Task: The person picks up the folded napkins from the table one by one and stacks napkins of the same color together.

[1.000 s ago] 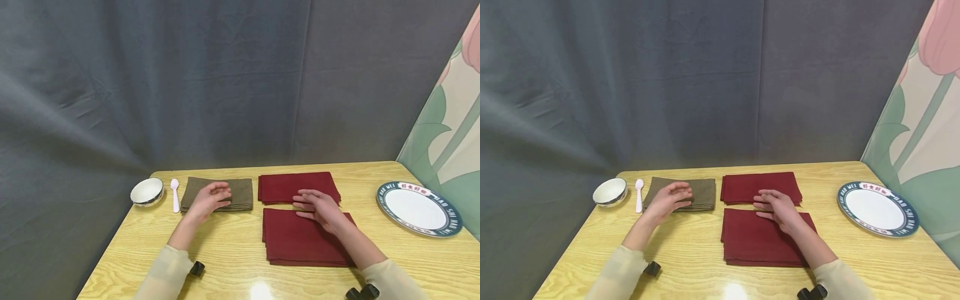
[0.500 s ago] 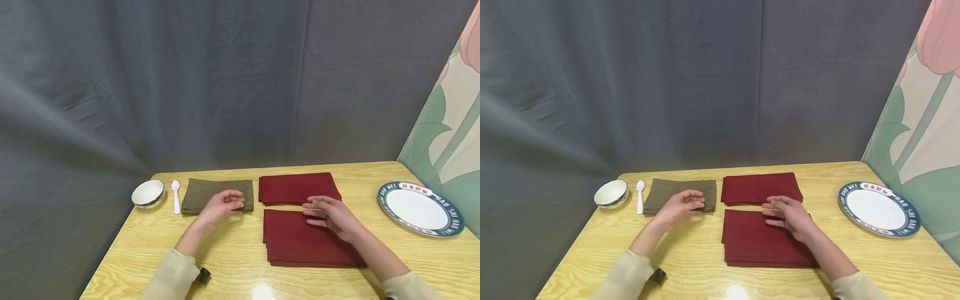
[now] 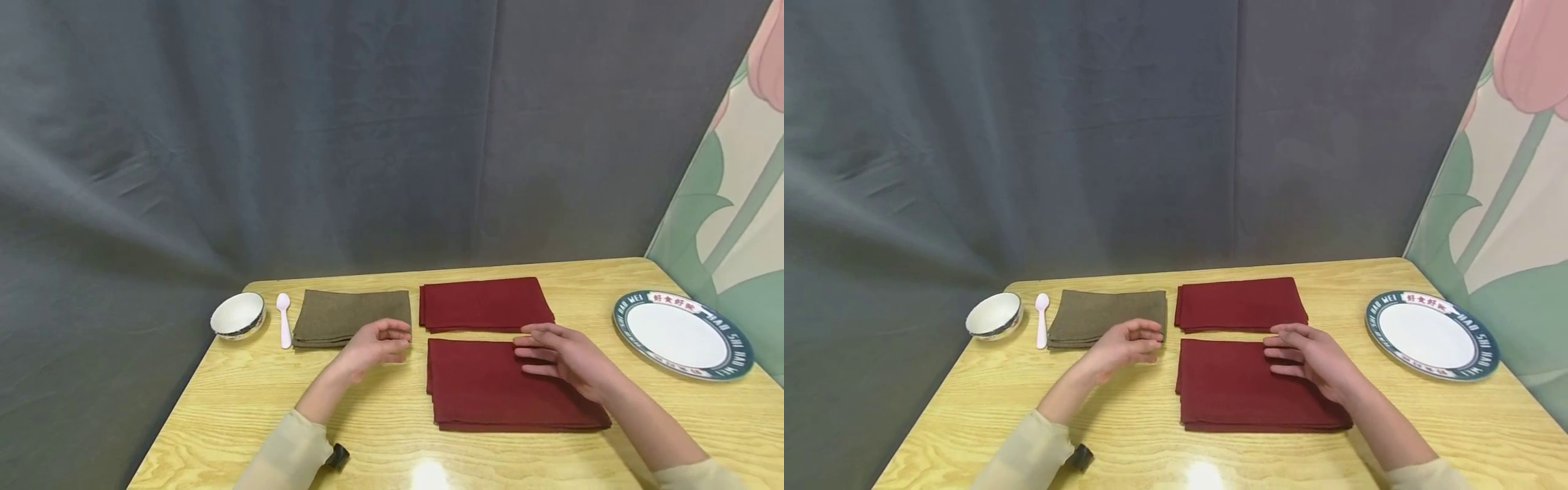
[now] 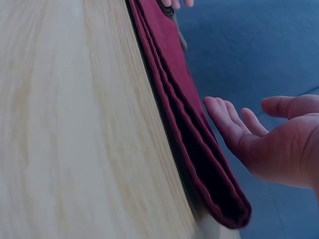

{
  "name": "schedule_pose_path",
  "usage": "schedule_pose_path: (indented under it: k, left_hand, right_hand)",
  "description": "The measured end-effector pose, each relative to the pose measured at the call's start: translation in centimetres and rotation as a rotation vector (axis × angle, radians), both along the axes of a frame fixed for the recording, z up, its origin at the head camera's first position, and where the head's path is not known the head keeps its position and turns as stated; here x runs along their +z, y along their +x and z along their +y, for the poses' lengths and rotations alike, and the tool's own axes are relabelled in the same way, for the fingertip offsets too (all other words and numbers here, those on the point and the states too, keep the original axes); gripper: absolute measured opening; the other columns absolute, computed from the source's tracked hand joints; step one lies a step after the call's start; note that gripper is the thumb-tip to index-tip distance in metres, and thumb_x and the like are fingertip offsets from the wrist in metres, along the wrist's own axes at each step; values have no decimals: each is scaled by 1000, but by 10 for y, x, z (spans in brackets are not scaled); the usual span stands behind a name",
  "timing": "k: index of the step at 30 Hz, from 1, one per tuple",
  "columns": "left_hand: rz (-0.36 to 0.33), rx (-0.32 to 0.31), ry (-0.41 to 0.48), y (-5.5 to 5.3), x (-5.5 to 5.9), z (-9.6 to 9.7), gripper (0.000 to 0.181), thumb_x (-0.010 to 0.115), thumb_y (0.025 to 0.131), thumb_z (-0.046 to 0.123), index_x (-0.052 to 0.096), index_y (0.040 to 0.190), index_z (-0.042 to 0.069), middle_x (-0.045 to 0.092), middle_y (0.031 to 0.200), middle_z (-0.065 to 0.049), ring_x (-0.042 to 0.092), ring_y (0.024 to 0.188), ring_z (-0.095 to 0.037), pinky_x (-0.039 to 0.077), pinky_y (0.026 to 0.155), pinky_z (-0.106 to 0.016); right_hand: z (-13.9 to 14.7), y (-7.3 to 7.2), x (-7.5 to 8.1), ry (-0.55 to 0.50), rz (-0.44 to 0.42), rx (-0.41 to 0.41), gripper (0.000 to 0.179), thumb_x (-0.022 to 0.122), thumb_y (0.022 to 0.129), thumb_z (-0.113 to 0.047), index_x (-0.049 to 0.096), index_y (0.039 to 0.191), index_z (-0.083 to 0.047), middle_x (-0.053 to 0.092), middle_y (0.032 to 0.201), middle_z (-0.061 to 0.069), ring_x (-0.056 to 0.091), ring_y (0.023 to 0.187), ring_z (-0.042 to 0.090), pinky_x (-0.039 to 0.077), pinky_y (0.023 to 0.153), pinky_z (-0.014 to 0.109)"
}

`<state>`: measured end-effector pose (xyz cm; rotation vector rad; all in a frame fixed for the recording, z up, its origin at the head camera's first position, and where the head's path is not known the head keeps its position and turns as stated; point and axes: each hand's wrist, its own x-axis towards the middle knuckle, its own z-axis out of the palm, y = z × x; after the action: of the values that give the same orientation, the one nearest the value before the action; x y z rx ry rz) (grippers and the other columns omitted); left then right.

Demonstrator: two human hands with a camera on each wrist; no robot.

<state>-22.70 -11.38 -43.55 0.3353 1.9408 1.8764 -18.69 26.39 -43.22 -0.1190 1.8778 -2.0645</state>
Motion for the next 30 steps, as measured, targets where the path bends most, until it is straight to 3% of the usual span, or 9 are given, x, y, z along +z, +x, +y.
schedule_pose_path:
  k: [8,21,30]
  left_hand:
    - [-33,-35,2,3,-1,6,44,62,100,2,47,139,-12,54,128,-29,58,116,-43,54,95,-46]
    - [-52,-38,-32,10,-4,20,43,63,97,-1,51,138,-8,56,126,-28,59,113,-35,55,92,-47]
    - [-72,-29,-29,13,-8,28,45,64,96,-2,50,139,-7,56,126,-24,60,113,-34,57,89,-46]
  right_hand:
    - [18,4,0,-5,14,29,37,48,109,-19,49,139,3,67,123,14,68,109,24,56,91,46]
    - [53,12,2,119,23,87,46,46,110,-21,42,142,12,68,122,13,68,109,22,56,91,44]
    - [64,19,3,293,40,-50,52,49,109,-21,37,140,19,68,116,13,69,99,19,59,84,41]
